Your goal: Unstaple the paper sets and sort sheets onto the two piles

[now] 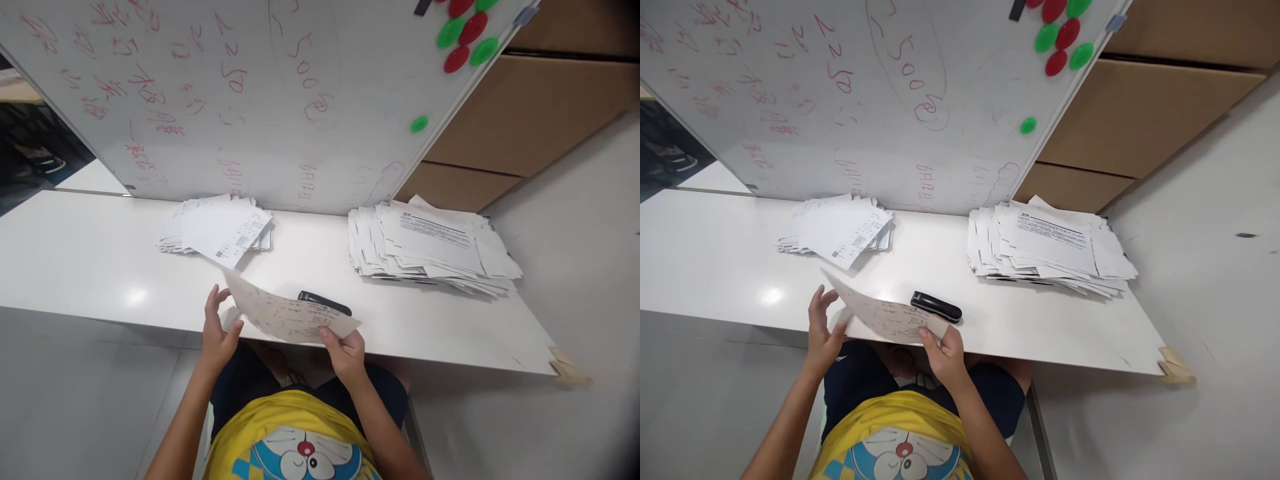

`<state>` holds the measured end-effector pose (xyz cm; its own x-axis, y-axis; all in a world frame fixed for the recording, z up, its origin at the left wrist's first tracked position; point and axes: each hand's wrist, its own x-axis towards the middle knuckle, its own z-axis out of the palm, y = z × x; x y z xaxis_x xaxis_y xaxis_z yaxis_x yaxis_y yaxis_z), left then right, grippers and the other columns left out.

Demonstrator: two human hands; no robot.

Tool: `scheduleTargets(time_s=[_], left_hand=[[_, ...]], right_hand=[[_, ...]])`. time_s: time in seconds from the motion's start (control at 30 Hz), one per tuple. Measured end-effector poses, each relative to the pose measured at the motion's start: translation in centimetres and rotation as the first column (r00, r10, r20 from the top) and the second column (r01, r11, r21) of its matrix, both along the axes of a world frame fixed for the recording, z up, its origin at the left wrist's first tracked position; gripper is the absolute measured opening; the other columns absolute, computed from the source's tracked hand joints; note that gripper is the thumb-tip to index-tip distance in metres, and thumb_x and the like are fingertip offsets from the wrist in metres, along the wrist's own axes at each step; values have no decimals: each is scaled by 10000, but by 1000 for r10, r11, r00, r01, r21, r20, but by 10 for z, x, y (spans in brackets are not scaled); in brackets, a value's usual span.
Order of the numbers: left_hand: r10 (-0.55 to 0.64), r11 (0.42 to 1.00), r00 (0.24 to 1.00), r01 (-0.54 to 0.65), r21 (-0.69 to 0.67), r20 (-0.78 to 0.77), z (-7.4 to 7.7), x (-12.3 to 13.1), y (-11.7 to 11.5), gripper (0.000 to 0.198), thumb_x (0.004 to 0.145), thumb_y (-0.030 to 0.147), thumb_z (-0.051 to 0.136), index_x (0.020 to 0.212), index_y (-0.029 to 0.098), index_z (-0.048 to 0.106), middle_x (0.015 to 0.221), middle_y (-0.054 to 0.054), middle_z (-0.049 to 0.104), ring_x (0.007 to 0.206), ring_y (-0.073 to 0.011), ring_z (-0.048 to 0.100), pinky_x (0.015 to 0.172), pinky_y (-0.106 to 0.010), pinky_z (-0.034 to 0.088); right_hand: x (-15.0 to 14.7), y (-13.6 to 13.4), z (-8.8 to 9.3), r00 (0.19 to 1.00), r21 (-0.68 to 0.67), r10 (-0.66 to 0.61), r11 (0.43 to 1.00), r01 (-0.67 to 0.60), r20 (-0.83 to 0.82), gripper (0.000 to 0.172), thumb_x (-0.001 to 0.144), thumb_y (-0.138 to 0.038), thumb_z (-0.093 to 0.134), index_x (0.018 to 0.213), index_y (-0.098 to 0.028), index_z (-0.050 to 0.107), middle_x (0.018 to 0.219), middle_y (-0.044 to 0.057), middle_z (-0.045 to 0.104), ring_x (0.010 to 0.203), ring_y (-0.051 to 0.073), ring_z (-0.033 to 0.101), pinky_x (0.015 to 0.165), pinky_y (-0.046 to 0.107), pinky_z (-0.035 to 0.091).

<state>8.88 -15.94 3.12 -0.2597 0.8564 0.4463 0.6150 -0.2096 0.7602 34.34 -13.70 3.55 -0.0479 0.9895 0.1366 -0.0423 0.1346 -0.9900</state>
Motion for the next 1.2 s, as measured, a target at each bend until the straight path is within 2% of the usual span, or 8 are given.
scheduleTargets(time_s=[0.13,0.3,0.43,0.57,0.7,0.8,0.97,1.2], left_hand=[[9,1000,973,-15,27,231,-13,-2,8,590,849,545,545,1297,174,445,1157,-143,598,1092,-266,585,873,-389,498],[0,906,964,-113,407,267,-22,20,4,306,850,405,600,1046,190,508,852,-30,630,779,-177,637,713,-340,526],[-30,820,970,-113,561,239,-3,36,4,199,891,331,543,1038,200,514,833,-18,622,725,-160,626,654,-318,511],[-259,714,948,57,698,187,29,53,-13,255,866,288,552,1115,235,551,778,-7,615,619,-151,578,593,-323,504],[-448,853,892,404,331,64,43,79,-30,427,885,214,534,1307,257,486,787,-30,608,652,-144,550,601,-282,467],[-479,847,822,525,-84,308,38,104,-26,540,954,271,426,1470,252,266,665,34,466,560,-105,420,548,-233,373],[-283,805,843,468,-365,457,28,143,-6,595,932,411,445,1472,217,286,588,81,274,521,-97,279,525,-221,263],[-45,838,862,308,-451,506,25,168,0,605,891,482,457,1415,184,400,557,78,321,502,-107,299,500,-223,270]], right_hand=[[4,10,0,995,180,68,980,-80,76,229,847,-296,619,1053,-225,691,1006,84,715,941,257,661,836,397,536],[8,-1,-7,997,262,55,963,-66,52,135,870,-251,584,942,-246,698,925,72,725,893,241,680,808,393,553],[14,-18,-11,995,193,-62,980,46,76,155,829,-330,632,867,-216,730,829,82,745,770,248,699,693,374,583],[59,-41,-6,969,41,-233,972,230,87,171,738,-381,722,749,-214,753,777,81,757,742,269,706,687,379,590],[123,-55,1,889,-261,-421,851,456,182,371,581,-466,823,800,-172,763,831,117,767,776,313,709,655,376,595],[151,-60,6,911,-422,-380,809,410,157,464,590,-487,819,922,-171,751,931,123,763,865,329,703,673,376,601],[158,-66,14,898,-523,-430,748,410,89,525,613,-496,813,1037,-200,718,1022,106,751,904,327,702,690,380,606],[157,-65,15,905,-521,-423,763,383,45,577,668,-487,784,1169,-224,670,1079,99,733,945,338,690,726,422,601]])
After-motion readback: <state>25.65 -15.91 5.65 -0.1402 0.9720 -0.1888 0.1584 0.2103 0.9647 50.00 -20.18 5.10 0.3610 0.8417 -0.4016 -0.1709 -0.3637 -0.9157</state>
